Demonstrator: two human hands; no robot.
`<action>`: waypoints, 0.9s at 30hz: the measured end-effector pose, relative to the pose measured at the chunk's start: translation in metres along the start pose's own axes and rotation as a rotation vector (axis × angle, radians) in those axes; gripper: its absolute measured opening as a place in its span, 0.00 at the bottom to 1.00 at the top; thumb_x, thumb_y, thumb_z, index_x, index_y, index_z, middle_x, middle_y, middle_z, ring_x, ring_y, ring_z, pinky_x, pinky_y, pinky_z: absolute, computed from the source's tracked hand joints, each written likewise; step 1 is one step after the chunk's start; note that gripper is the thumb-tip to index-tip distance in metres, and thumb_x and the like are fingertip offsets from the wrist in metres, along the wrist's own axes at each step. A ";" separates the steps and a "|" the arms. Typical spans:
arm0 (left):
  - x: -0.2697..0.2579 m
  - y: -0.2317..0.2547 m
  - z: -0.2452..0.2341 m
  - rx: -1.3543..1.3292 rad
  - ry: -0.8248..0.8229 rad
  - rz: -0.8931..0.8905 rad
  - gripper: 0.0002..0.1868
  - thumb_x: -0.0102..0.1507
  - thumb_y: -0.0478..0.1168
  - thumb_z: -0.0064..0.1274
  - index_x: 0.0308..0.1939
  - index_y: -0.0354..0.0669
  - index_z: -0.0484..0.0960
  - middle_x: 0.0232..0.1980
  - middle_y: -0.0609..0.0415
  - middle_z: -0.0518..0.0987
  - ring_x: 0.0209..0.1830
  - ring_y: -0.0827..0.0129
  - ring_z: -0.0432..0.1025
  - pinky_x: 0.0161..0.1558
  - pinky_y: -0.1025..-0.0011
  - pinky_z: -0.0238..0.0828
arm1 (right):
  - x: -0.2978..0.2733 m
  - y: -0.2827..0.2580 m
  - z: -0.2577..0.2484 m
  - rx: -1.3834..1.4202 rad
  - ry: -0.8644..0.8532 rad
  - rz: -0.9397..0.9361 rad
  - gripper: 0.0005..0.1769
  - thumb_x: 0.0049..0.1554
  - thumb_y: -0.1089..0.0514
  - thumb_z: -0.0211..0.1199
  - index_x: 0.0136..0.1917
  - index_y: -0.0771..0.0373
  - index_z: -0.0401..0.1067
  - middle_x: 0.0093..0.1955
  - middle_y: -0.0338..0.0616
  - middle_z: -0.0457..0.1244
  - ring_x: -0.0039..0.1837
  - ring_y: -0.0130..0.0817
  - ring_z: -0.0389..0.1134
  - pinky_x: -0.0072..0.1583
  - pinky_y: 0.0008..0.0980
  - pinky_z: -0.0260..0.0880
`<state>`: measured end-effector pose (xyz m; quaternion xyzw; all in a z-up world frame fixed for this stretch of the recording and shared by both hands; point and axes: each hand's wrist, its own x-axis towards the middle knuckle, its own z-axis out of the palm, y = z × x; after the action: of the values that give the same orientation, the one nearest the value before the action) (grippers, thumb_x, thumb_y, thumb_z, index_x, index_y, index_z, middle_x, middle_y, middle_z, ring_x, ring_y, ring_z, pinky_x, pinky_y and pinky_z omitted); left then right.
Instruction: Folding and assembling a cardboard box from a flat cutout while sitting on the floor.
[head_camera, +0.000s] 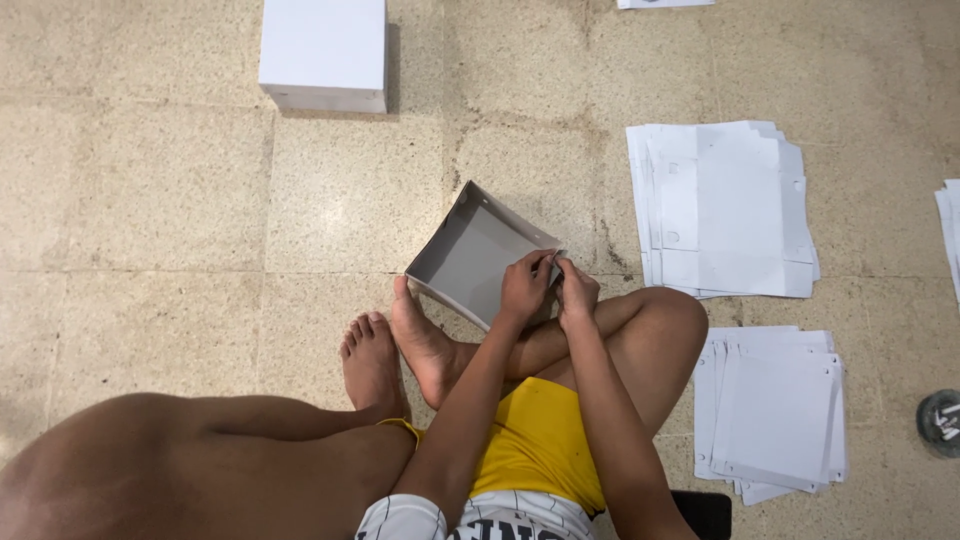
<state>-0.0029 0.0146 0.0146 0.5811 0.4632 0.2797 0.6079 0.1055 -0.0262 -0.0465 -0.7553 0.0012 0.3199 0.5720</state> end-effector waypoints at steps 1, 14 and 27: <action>-0.001 0.002 0.000 -0.001 -0.004 0.005 0.16 0.72 0.43 0.43 0.56 0.42 0.83 0.51 0.38 0.83 0.55 0.45 0.76 0.58 0.49 0.74 | 0.001 0.000 0.000 0.004 0.004 -0.004 0.19 0.48 0.51 0.75 0.44 0.69 0.81 0.29 0.51 0.58 0.32 0.30 0.56 0.36 0.34 0.64; -0.003 0.005 0.006 0.063 0.040 0.034 0.12 0.71 0.39 0.44 0.48 0.35 0.79 0.48 0.35 0.83 0.54 0.43 0.77 0.55 0.46 0.75 | 0.002 -0.002 0.002 -0.065 0.055 0.011 0.16 0.46 0.48 0.75 0.37 0.63 0.80 0.24 0.48 0.59 0.26 0.30 0.57 0.32 0.30 0.57; -0.004 0.015 -0.002 -0.007 0.041 -0.033 0.16 0.72 0.43 0.38 0.49 0.42 0.82 0.47 0.40 0.84 0.52 0.50 0.78 0.56 0.51 0.74 | 0.002 -0.009 0.000 -0.227 -0.017 -0.013 0.21 0.50 0.42 0.74 0.50 0.58 0.83 0.41 0.53 0.69 0.49 0.45 0.71 0.49 0.43 0.71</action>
<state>-0.0028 0.0145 0.0307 0.5652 0.4841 0.2833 0.6050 0.1099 -0.0221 -0.0395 -0.8125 -0.0447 0.3208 0.4848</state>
